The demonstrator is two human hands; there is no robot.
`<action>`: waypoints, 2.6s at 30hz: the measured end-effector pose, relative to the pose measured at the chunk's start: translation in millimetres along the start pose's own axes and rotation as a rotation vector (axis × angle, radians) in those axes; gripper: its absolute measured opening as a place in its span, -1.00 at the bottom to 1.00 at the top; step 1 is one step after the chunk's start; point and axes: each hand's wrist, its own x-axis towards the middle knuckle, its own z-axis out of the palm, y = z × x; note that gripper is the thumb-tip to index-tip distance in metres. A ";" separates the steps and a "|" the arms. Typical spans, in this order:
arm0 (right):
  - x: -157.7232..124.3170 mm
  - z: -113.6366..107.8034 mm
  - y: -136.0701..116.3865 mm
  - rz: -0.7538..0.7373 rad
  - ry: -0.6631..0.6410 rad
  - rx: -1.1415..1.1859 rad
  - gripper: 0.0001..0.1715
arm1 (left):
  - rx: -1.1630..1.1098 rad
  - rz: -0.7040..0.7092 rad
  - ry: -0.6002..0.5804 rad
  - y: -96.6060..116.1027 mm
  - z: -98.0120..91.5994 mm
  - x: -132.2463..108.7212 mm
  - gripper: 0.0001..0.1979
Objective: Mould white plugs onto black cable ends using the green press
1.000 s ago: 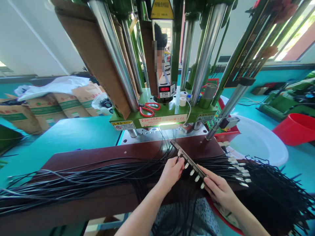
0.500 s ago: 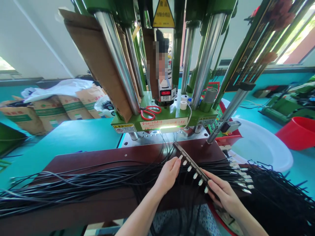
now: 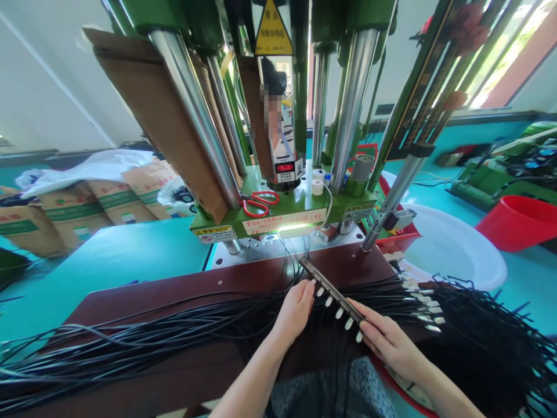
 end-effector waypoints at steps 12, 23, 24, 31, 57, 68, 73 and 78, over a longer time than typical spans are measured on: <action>15.5 -29.3 -17.9 0.185 0.183 -0.261 -0.56 | 0.575 0.062 -0.105 32.8 -20.7 -47.7 -0.69; 70.1 -59.3 -45.9 -0.184 0.292 -1.058 -0.66 | 0.143 0.061 0.158 23.7 -70.6 8.5 -0.66; 81.7 -65.2 -38.2 -0.236 0.280 -1.007 -0.71 | 0.056 0.006 0.206 19.9 -70.9 19.2 -0.63; 121.6 -72.4 13.3 -0.404 0.345 -0.887 -0.77 | -0.304 -0.184 0.205 12.1 -52.0 92.8 -0.85; 125.0 -76.7 27.8 -0.442 0.331 -0.910 -0.81 | -0.904 -0.178 -0.060 -5.5 -21.0 157.5 -0.86; 122.3 -75.9 28.9 -0.430 0.329 -0.922 -0.79 | -0.928 -0.164 -0.057 -8.5 -21.4 156.6 -0.91; 123.0 -76.3 30.4 -0.435 0.327 -0.927 -0.79 | -0.923 -0.166 -0.071 -9.1 -21.7 156.4 -0.84; 122.7 -77.2 32.3 -0.443 0.333 -0.939 -0.80 | -0.926 -0.158 -0.083 -8.6 -22.1 155.7 -0.83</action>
